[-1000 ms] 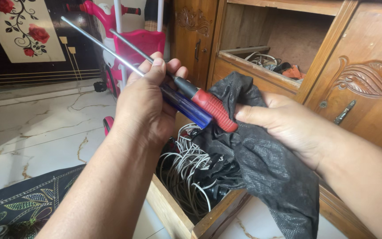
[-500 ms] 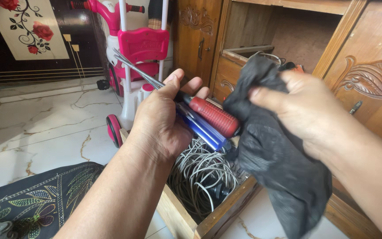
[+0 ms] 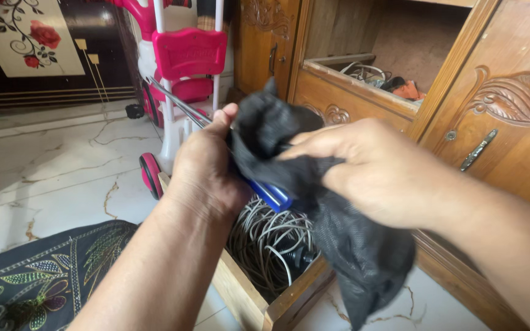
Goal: The person wipes two screwdrivers with a dark cloth, then removes tangled cables and small electronic items from a wooden drawer, wiping each item before placing them aside. The person also wipes a power strip and a coiled white cable before setting them down.
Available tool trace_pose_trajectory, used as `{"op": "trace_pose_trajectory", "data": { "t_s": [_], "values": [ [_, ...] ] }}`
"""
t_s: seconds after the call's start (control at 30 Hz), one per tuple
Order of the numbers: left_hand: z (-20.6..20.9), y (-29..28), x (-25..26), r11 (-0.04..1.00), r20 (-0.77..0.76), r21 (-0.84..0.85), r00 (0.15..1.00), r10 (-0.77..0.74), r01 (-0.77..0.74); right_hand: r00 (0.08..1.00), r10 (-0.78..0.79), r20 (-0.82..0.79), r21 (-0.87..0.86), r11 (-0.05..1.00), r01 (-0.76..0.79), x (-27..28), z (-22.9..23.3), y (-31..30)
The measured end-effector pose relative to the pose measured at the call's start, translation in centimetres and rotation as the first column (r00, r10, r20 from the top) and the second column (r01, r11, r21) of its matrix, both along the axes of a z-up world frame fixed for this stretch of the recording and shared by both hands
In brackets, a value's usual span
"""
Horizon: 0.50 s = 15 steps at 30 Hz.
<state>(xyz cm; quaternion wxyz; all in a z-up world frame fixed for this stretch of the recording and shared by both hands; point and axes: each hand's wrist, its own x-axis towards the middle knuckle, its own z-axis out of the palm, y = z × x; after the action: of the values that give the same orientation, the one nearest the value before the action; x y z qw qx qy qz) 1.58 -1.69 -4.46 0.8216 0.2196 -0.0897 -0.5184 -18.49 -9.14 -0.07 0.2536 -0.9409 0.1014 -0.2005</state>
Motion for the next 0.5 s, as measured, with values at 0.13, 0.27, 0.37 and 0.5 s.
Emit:
{"op": "trace_pose_trajectory", "data": {
  "t_s": [0.13,0.27,0.37,0.5],
  "values": [
    [0.3,0.6,1.4,0.983,0.095,0.084,0.984,0.153,-0.161,0.921,-0.365,-0.138,-0.058,0.931,0.361,-1.6,0.0,-1.4],
    [0.8,0.5,2.8,0.989,0.141,0.133,0.989,0.045,-0.064,0.684,-0.706,-0.182,-0.005,0.697,0.717,-2.7,0.4,-2.8],
    [-0.4,-0.7,4.0,0.948,0.177,0.308,0.984,0.028,-0.082,0.638,-0.758,-0.139,0.168,0.616,0.769,-3.2,-0.1,-4.8],
    [-3.6,-3.0,5.4,0.922,0.132,0.387,0.989,-0.063,0.006,0.603,-0.781,-0.163,0.299,0.544,0.784,-3.7,-2.4,-8.3]
  ]
}}
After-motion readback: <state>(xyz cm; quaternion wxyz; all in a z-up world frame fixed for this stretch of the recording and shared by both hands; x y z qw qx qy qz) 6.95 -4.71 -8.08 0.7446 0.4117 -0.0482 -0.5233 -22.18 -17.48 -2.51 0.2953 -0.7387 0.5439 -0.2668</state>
